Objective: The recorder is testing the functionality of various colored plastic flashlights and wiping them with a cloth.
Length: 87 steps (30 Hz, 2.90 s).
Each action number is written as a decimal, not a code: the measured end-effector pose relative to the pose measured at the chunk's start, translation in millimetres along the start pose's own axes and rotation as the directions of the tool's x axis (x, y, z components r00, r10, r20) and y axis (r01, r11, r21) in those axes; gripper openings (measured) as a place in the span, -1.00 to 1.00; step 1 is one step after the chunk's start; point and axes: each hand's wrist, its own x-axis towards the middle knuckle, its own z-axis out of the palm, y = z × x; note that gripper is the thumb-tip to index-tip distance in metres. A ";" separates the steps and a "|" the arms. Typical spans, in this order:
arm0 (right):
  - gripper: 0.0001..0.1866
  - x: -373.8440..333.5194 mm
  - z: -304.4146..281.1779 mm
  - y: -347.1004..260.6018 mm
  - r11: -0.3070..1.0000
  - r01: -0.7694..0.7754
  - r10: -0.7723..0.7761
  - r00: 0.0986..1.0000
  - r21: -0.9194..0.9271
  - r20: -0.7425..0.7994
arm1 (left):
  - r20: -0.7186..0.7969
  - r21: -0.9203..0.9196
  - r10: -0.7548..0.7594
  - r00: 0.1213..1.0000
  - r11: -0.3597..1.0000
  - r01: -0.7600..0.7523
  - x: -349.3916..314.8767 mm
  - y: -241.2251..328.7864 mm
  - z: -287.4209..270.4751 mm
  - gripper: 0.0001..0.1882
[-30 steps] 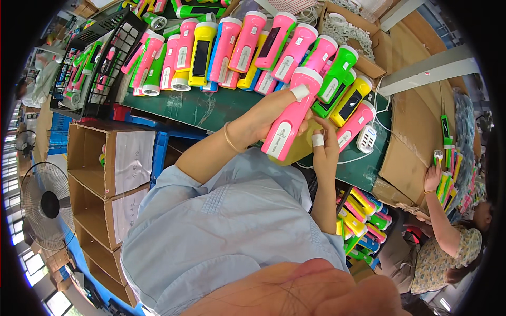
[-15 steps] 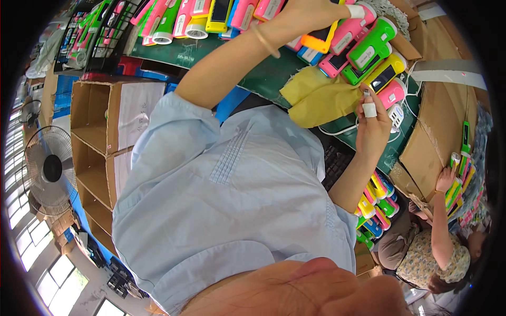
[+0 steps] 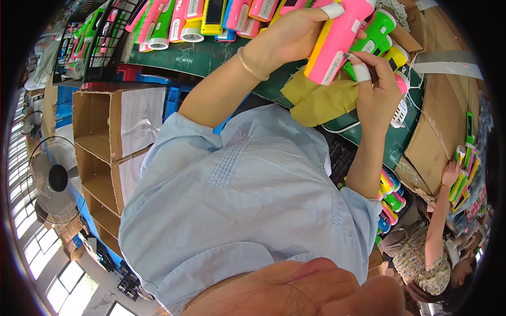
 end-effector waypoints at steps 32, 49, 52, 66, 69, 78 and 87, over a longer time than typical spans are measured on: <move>-0.69 -32.6 7.0 1.6 0.964 -0.182 0.155 0.977 0.194 0.144 | -0.181 0.021 0.183 0.966 0.983 -0.182 -18.0 -28.9 7.4 -0.49; -0.74 -59.0 -19.6 32.2 0.791 -0.530 0.501 0.848 0.305 0.174 | -0.210 0.151 0.040 0.977 0.989 -0.008 -19.8 -25.9 6.0 -0.58; -0.73 -58.1 -21.7 29.8 0.764 -0.418 0.417 0.901 0.492 0.118 | -0.133 0.645 0.304 0.943 0.749 -0.150 -24.2 -23.5 13.5 -0.51; -0.77 -12.8 -7.3 -0.7 0.974 -0.211 0.196 0.966 0.077 0.168 | -0.111 0.951 0.297 0.948 0.308 0.015 -29.8 -36.4 5.6 -0.36; -0.79 -13.2 -10.6 -3.3 0.970 -0.241 0.232 0.954 0.026 0.189 | -0.133 0.975 0.288 0.948 0.208 0.074 -31.9 -37.2 4.6 -0.37; -0.79 -11.7 3.5 -5.6 0.950 -0.095 0.114 0.992 -0.298 0.047 | -0.042 0.998 0.399 0.916 -0.022 0.055 -19.1 -48.8 3.3 -0.23; -0.63 -29.9 -27.8 -3.4 0.906 -0.359 0.356 0.933 0.223 0.056 | -0.294 0.463 0.384 0.875 0.858 -0.221 -12.5 -18.3 11.6 -0.70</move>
